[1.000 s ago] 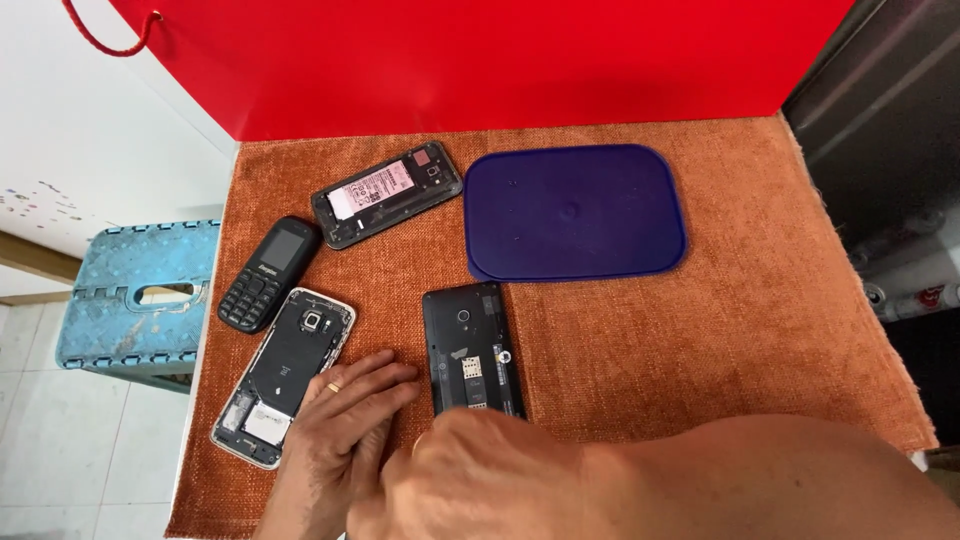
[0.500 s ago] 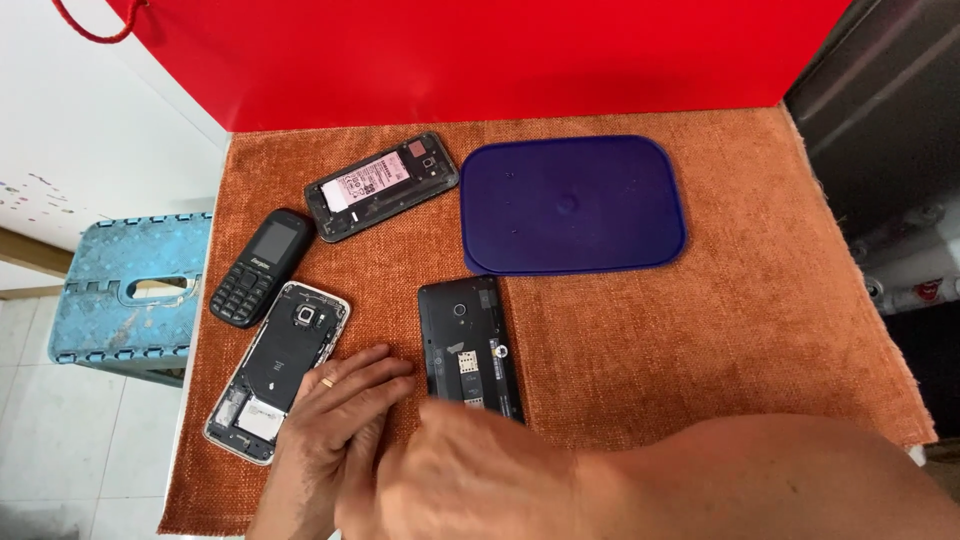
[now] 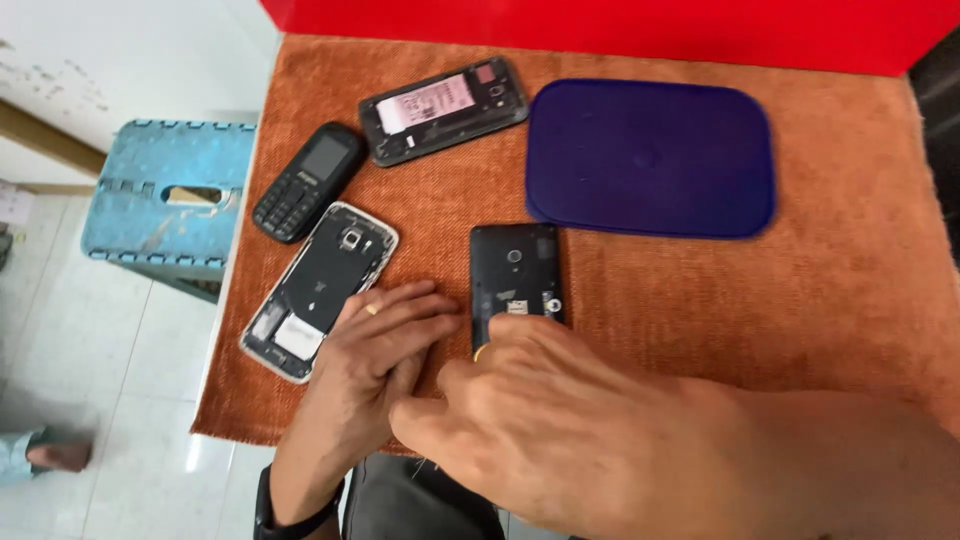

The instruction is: Disassembling a mobile phone by unscrewing internal components using a precision screwdriver.

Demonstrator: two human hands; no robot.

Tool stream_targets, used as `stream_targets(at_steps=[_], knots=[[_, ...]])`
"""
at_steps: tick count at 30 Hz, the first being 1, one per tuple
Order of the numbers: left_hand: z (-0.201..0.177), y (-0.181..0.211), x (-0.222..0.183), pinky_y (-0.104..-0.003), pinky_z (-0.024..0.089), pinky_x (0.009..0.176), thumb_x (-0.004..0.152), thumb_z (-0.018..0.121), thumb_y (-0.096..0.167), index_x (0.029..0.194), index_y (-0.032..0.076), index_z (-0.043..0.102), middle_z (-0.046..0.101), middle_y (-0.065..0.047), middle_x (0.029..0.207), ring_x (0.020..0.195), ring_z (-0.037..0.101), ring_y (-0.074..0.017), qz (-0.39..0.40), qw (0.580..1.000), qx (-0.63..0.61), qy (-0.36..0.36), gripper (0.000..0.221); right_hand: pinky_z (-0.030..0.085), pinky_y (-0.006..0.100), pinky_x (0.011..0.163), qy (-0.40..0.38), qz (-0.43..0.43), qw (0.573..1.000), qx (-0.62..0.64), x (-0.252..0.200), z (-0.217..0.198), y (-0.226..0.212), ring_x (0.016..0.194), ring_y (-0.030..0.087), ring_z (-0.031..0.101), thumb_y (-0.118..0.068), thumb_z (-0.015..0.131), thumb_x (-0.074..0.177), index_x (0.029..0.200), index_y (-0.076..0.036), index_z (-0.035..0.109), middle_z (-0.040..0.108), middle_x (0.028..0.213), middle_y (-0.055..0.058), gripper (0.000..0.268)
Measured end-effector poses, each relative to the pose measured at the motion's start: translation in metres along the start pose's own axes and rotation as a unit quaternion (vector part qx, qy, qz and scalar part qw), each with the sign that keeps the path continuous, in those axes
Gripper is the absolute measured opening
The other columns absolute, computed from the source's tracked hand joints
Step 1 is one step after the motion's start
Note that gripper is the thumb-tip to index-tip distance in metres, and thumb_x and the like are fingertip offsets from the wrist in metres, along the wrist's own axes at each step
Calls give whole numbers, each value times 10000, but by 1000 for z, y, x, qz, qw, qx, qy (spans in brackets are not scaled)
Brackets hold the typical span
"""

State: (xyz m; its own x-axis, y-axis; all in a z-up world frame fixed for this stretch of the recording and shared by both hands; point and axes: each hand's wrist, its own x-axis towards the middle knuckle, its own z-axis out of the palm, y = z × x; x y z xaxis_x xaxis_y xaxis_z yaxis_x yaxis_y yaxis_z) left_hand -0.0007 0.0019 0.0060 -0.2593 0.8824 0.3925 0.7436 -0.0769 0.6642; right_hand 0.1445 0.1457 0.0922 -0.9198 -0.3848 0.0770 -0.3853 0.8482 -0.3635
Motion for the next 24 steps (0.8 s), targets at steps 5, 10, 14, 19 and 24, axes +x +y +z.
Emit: stream_targets(at_steps=[5, 10, 14, 19, 24], knots=[[0, -2, 0, -495, 456, 1083, 1053, 476, 166, 1144, 56, 740, 741, -128, 1236, 1273, 656, -366, 18, 1000, 3, -3, 301, 368, 466, 581, 44, 6, 998, -39, 2, 5, 5, 470, 354, 559, 22, 556, 757, 884, -70, 545, 590, 594, 81, 158], [-1, -2, -1, -492, 460, 1109, 1043, 499, 222, 1173, 59, 733, 731, -123, 1260, 1300, 635, -363, 3, 1000, -25, -4, 313, 415, 541, 530, 29, -3, 1000, 9, 2, 1, -1, 581, 405, 603, -11, 547, 862, 1058, -41, 576, 617, 771, 137, 201], [0, -2, -1, -485, 439, 1086, 1041, 512, 226, 1162, 72, 737, 740, -116, 1248, 1293, 644, -364, 6, 1000, -7, -2, 299, 411, 508, 508, 19, 16, 999, -35, 3, 4, -1, 527, 352, 581, 0, 563, 814, 863, -117, 547, 590, 683, 80, 127], [1, -4, -2, -480, 429, 1113, 987, 584, 336, 1164, 70, 737, 732, -115, 1268, 1311, 629, -344, 3, 1000, -9, -11, 355, 468, 491, 607, 58, 20, 996, -64, 6, 1, -6, 631, 349, 623, -28, 567, 824, 998, -82, 563, 630, 790, 106, 183], [2, -4, -3, -488, 430, 1097, 1058, 478, 228, 1164, 90, 739, 737, -109, 1262, 1303, 646, -351, 10, 1000, -6, 5, 314, 466, 518, 308, -24, -2, 995, -97, 4, 5, -8, 451, 371, 640, -18, 518, 852, 1214, 71, 530, 638, 747, 125, 373]])
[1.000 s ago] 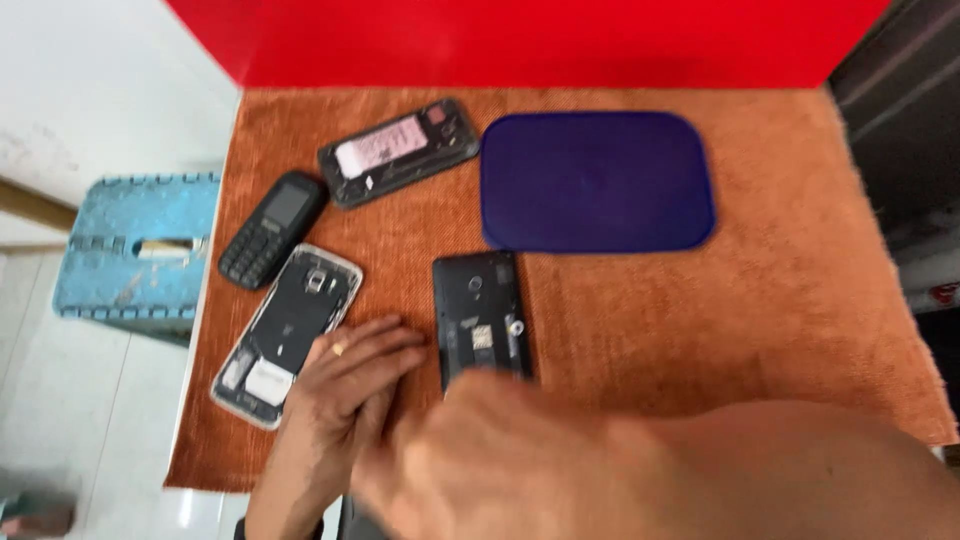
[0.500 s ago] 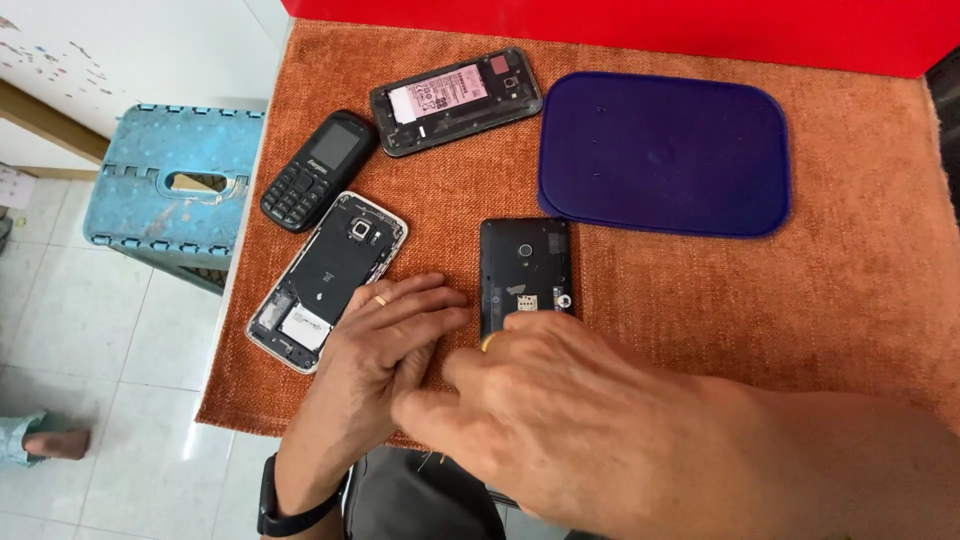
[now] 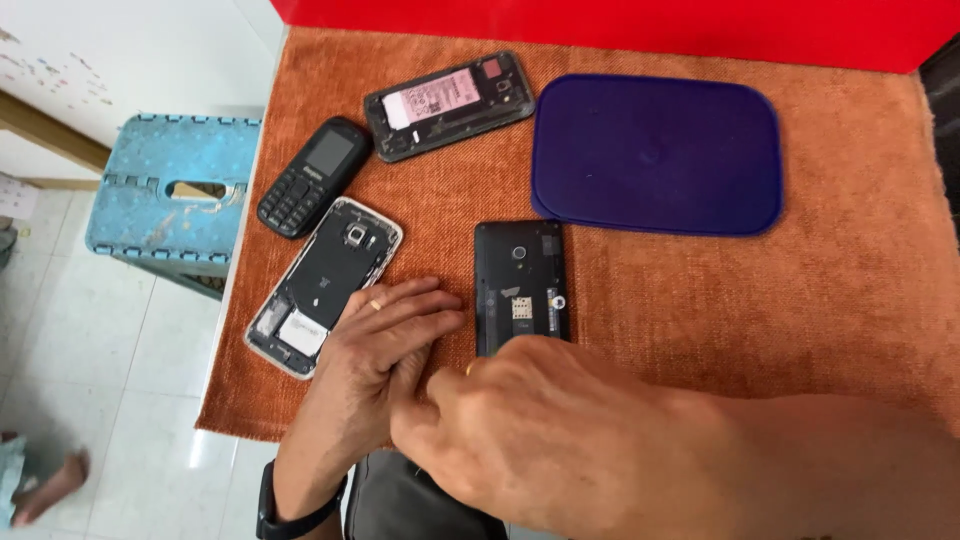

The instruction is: Disassembling a mobile phone by unscrewing internal components using a precision screwdriver.

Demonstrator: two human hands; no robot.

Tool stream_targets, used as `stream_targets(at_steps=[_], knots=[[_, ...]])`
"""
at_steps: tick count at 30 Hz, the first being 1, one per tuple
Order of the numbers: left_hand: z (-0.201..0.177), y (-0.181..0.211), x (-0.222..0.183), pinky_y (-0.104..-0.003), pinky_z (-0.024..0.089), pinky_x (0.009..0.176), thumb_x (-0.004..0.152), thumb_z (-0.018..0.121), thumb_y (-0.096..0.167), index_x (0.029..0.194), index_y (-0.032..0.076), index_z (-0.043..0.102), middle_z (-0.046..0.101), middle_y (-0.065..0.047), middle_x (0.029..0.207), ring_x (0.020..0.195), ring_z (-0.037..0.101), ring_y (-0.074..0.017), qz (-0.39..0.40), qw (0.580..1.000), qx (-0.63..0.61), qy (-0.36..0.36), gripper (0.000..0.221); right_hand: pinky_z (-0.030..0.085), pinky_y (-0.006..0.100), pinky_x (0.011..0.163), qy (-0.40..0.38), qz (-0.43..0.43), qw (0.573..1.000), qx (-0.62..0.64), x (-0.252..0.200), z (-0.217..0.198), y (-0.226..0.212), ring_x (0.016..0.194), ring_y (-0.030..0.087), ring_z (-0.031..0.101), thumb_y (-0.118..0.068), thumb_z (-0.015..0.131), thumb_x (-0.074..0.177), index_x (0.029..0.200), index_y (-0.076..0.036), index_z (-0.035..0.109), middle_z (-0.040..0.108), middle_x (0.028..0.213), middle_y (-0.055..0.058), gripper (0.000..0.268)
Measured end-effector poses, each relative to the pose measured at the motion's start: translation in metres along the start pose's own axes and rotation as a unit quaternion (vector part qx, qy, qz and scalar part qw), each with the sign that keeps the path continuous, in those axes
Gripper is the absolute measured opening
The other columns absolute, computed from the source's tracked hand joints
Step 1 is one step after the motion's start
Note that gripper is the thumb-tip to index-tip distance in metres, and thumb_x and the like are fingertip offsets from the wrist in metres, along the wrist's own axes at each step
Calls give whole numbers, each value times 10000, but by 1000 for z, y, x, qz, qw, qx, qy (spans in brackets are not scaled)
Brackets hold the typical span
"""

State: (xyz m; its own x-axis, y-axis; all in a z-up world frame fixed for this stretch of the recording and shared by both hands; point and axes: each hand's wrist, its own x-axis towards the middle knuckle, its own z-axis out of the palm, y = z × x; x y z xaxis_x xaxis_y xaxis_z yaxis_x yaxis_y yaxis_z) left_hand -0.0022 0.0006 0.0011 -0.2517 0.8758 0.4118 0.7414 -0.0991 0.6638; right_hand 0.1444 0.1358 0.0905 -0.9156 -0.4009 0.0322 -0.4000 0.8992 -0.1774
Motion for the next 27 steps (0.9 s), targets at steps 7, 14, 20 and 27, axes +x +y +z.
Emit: stream_targets(at_steps=[7, 14, 20, 27], knots=[[2, -3, 0, -452, 450, 1073, 1028, 511, 118, 1121, 92, 753, 761, -75, 1217, 1251, 682, -304, 17, 999, 29, 2, 261, 472, 603, 492, -213, 7, 949, 233, 6, -17, -2, 656, 519, 651, -275, 377, 1019, 1285, -58, 447, 547, 952, 247, 351], [4, -7, -2, -432, 433, 1085, 1029, 500, 192, 1155, 120, 756, 753, -66, 1268, 1307, 656, -295, 0, 1000, 16, -2, 294, 464, 540, 463, -56, 48, 988, 135, 6, 3, -5, 605, 434, 626, -242, 373, 1019, 1083, 118, 576, 632, 784, 327, 418], [8, -13, -6, -390, 429, 1098, 973, 583, 182, 1139, 114, 772, 756, -65, 1261, 1317, 651, -284, -8, 1000, 13, 9, 261, 367, 460, 282, 74, 46, 996, -26, 8, 19, -6, 371, 309, 547, -6, 492, 813, 835, 133, 576, 575, 579, 263, 163], [7, -8, -3, -405, 447, 1090, 1000, 559, 164, 1137, 137, 772, 768, -41, 1244, 1293, 676, -264, -14, 999, 27, 14, 255, 555, 555, 587, -127, 103, 956, 245, 8, 12, -2, 779, 472, 706, -47, 461, 911, 1013, 153, 632, 689, 860, 326, 282]])
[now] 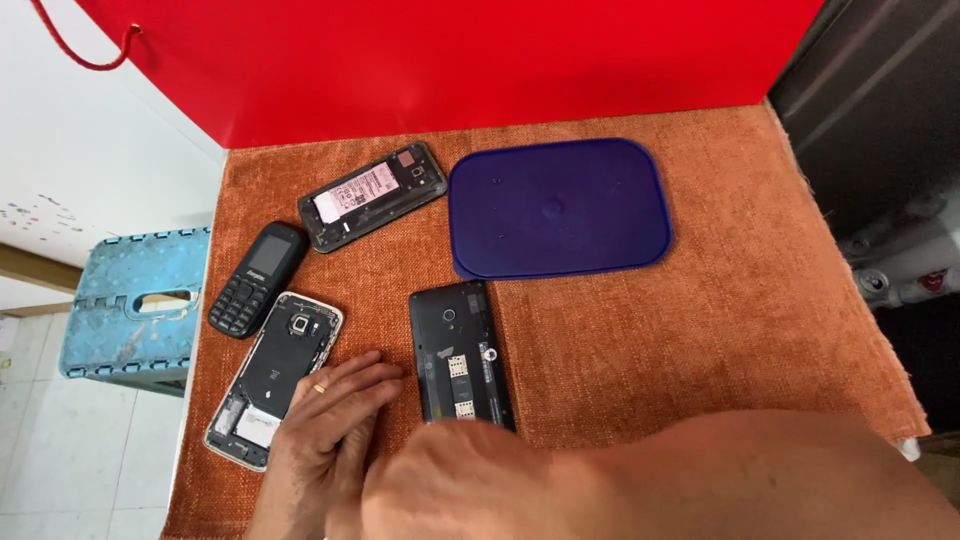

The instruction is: Disassembling a mobile phone by unscrewing internal components using a precision screwdriver.

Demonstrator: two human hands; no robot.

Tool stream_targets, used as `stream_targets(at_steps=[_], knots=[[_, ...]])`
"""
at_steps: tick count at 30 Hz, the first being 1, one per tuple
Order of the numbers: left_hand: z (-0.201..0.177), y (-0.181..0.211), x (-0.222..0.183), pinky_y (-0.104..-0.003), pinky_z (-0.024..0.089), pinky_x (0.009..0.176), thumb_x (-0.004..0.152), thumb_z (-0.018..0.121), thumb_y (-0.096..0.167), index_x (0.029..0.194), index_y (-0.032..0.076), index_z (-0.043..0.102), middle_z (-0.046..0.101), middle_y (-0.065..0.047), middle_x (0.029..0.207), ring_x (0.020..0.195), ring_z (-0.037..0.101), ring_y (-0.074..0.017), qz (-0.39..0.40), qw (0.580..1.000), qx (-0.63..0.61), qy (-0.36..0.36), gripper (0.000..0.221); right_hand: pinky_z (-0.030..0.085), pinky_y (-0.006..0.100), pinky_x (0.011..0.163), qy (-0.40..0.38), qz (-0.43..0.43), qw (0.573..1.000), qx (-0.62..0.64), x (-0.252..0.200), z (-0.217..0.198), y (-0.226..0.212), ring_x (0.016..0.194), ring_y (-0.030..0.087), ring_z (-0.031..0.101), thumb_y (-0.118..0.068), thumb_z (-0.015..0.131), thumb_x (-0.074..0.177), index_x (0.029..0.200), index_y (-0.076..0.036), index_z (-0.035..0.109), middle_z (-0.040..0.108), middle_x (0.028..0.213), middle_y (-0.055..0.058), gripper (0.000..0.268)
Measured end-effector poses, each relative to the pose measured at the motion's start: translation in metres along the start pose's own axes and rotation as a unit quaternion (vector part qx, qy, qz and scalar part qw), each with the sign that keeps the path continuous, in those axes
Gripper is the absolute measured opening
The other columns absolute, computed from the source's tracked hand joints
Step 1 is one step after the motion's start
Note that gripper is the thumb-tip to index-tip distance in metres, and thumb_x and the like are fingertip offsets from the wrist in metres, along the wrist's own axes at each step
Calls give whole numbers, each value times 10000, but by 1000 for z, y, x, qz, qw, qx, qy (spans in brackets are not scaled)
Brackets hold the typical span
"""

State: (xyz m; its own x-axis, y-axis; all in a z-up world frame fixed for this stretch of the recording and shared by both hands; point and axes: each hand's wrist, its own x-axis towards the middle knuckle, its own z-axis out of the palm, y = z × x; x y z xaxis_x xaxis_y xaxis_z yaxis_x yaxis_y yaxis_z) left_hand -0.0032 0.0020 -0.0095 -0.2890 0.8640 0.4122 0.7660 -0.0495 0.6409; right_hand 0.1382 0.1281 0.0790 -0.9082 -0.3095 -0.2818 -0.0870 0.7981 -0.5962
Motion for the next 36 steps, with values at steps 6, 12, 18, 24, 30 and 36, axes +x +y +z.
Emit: stream_targets(at_steps=[6, 12, 18, 24, 30, 36], knots=[[-1, 1, 2, -421, 470, 1080, 993, 555, 106, 1114, 107, 765, 773, -73, 1217, 1262, 688, -287, 22, 1000, 0, -1, 243, 574, 442, 543, -26, -68, 995, 70, 3, 18, 12, 703, 359, 703, -202, 439, 1083, 1107, 38, 554, 642, 802, 230, 267], [0, -7, -4, -338, 456, 1140, 884, 684, 69, 1154, 81, 763, 743, -76, 1282, 1343, 625, -259, -1, 1000, -7, -21, 282, 331, 445, 307, 141, -111, 978, -103, -2, 2, 3, 387, 225, 489, 46, 419, 855, 916, -12, 511, 496, 549, 89, 124], [-2, 2, 1, -441, 450, 1086, 1008, 531, 137, 1132, 113, 766, 771, -70, 1230, 1273, 678, -291, 5, 1000, -1, -15, 267, 489, 522, 523, -1, -57, 998, 28, 3, 22, 11, 679, 427, 677, -143, 475, 1011, 921, 61, 528, 653, 770, 267, 229], [-1, 5, 3, -413, 465, 1068, 994, 564, 203, 1139, 112, 761, 761, -75, 1248, 1295, 676, -292, 20, 1000, 3, 7, 261, 314, 404, 321, 134, -97, 971, -173, 1, 6, 5, 365, 231, 464, 45, 455, 855, 660, -2, 490, 504, 514, 180, 203], [-4, -3, -1, -438, 440, 1102, 1050, 446, 261, 1177, 103, 744, 738, -88, 1289, 1325, 635, -320, 12, 999, -23, -31, 360, 461, 560, 307, 127, -82, 970, -192, -5, -8, -3, 462, 444, 663, -170, 463, 890, 1239, 215, 515, 672, 744, 311, 522], [-9, 11, 7, -475, 462, 1074, 1034, 522, 98, 1162, 49, 731, 745, -124, 1236, 1267, 664, -342, 19, 1000, -18, -10, 250, 402, 597, 473, -23, -101, 994, -35, -18, -27, -2, 617, 448, 595, -134, 539, 940, 1003, -109, 532, 590, 899, 133, 68]])
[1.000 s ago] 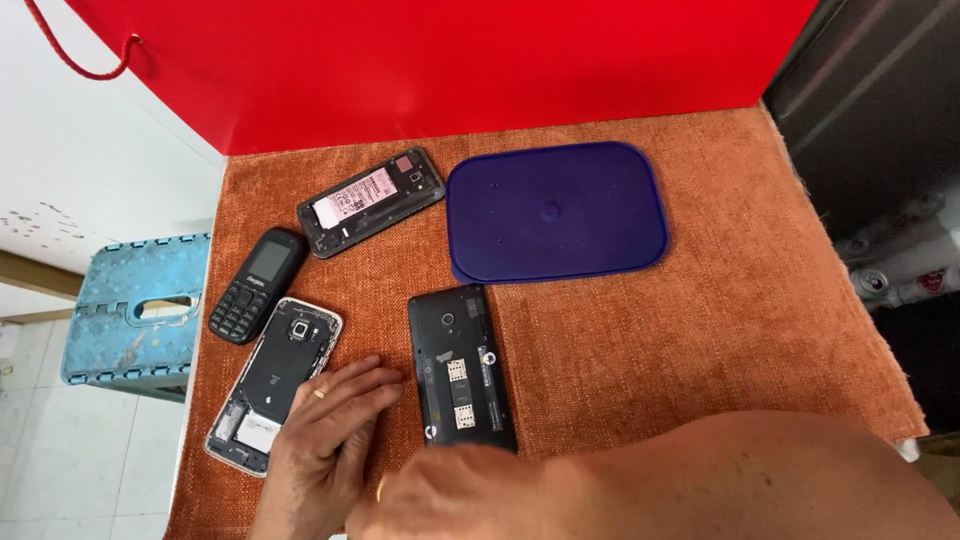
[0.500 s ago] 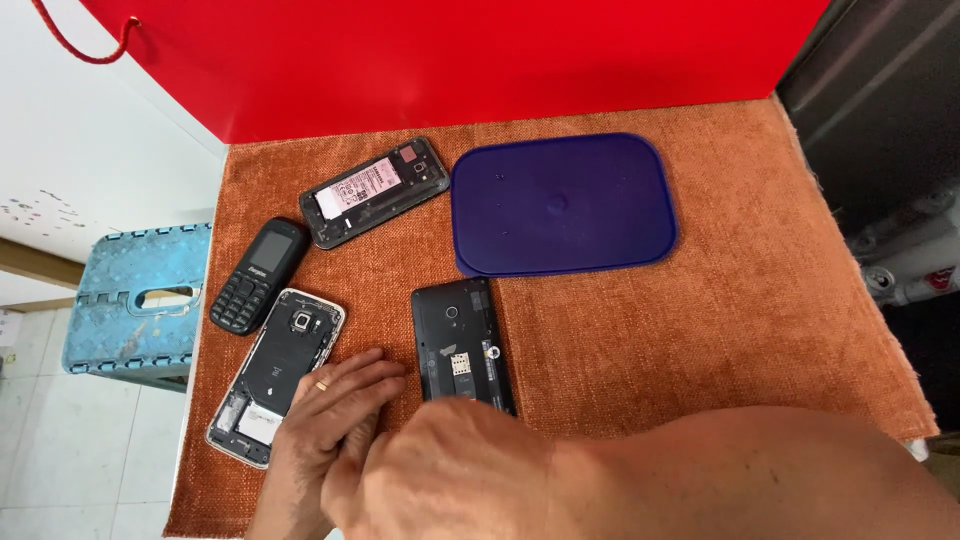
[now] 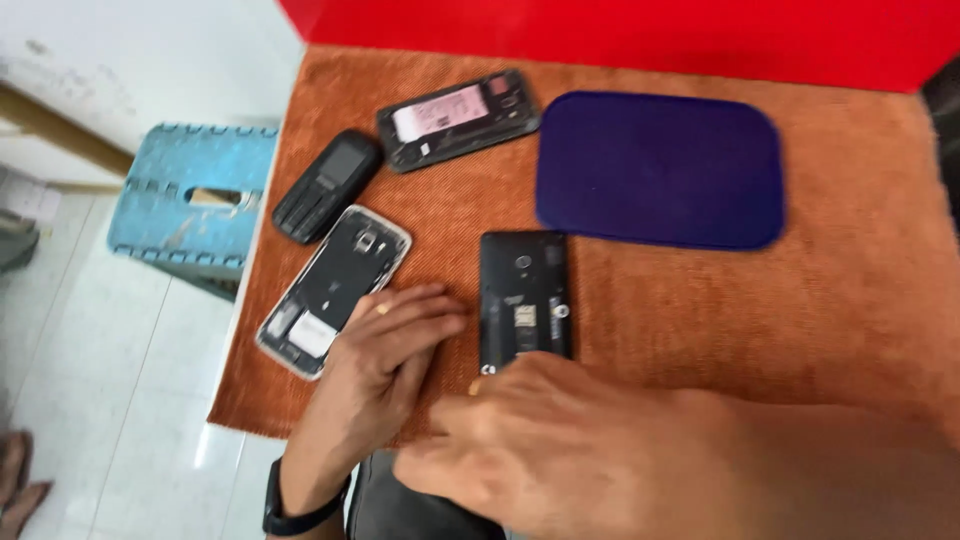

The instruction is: Disassembling a mobile phone by unscrewing internal components using a precision screwdriver.

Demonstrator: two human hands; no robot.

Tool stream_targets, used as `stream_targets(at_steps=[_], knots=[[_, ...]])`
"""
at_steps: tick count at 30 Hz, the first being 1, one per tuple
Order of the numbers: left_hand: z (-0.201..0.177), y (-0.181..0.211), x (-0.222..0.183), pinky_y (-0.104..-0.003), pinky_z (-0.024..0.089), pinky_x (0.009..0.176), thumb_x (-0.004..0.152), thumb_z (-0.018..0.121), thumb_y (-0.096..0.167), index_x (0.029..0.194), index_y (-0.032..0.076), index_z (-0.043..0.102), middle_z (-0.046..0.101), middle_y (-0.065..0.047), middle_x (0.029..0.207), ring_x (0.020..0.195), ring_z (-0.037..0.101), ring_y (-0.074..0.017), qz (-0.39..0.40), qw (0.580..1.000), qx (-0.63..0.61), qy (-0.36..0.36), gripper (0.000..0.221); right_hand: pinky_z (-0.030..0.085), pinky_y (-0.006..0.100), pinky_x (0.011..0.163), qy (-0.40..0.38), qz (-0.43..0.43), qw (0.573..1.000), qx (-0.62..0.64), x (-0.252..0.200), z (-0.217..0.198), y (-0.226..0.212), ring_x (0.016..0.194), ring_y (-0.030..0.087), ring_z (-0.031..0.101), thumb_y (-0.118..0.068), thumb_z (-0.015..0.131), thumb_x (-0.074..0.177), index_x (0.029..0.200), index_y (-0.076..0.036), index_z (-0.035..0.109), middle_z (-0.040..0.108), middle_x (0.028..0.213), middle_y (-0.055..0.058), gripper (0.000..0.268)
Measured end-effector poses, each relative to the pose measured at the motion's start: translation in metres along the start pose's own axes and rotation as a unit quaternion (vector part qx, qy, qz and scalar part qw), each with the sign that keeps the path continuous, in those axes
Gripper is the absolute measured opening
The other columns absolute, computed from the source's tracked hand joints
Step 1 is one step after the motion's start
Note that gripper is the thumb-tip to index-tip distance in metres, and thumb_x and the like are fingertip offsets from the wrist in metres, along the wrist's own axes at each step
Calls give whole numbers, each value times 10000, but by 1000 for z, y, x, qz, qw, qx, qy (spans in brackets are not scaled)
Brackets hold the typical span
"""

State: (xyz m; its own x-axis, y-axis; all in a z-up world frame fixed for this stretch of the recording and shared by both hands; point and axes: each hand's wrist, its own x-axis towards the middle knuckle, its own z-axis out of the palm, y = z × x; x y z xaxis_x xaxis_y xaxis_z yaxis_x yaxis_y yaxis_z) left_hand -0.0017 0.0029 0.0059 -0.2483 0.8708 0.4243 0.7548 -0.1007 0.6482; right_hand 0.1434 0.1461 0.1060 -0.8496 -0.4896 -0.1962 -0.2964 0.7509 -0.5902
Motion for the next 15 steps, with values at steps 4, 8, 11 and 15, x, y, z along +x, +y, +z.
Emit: stream_targets(at_steps=[4, 8, 11, 15], knots=[[-2, 1, -1, -481, 455, 1076, 1048, 504, 109, 1155, 51, 722, 750, -116, 1208, 1254, 673, -347, 9, 1000, 1, 3, 250, 419, 578, 419, 61, -2, 997, -48, 2, 12, 11, 526, 437, 615, -15, 538, 886, 1054, -104, 508, 594, 835, 92, 192], [-1, -2, -2, -494, 439, 1081, 1057, 451, 160, 1152, 59, 726, 742, -129, 1223, 1282, 655, -363, -1, 1000, -17, -5, 308, 401, 524, 435, 156, -3, 983, -98, 3, 6, 12, 566, 364, 607, -20, 555, 823, 1039, -110, 575, 600, 725, 91, 234], [-1, -2, -3, -492, 446, 1083, 1060, 451, 123, 1154, 59, 723, 740, -132, 1225, 1276, 661, -367, 1, 1000, -21, 0, 295, 410, 483, 497, 97, -32, 995, 18, -2, -6, 3, 595, 334, 592, 41, 501, 859, 1165, -101, 583, 561, 784, 91, 347], [-1, -2, -2, -502, 440, 1070, 1085, 357, 305, 1159, 59, 718, 738, -134, 1226, 1283, 650, -383, 5, 1000, -18, -12, 444, 413, 528, 374, 175, 41, 967, -179, 5, 12, 16, 480, 357, 611, -32, 588, 839, 917, -114, 540, 614, 623, 43, 123]])
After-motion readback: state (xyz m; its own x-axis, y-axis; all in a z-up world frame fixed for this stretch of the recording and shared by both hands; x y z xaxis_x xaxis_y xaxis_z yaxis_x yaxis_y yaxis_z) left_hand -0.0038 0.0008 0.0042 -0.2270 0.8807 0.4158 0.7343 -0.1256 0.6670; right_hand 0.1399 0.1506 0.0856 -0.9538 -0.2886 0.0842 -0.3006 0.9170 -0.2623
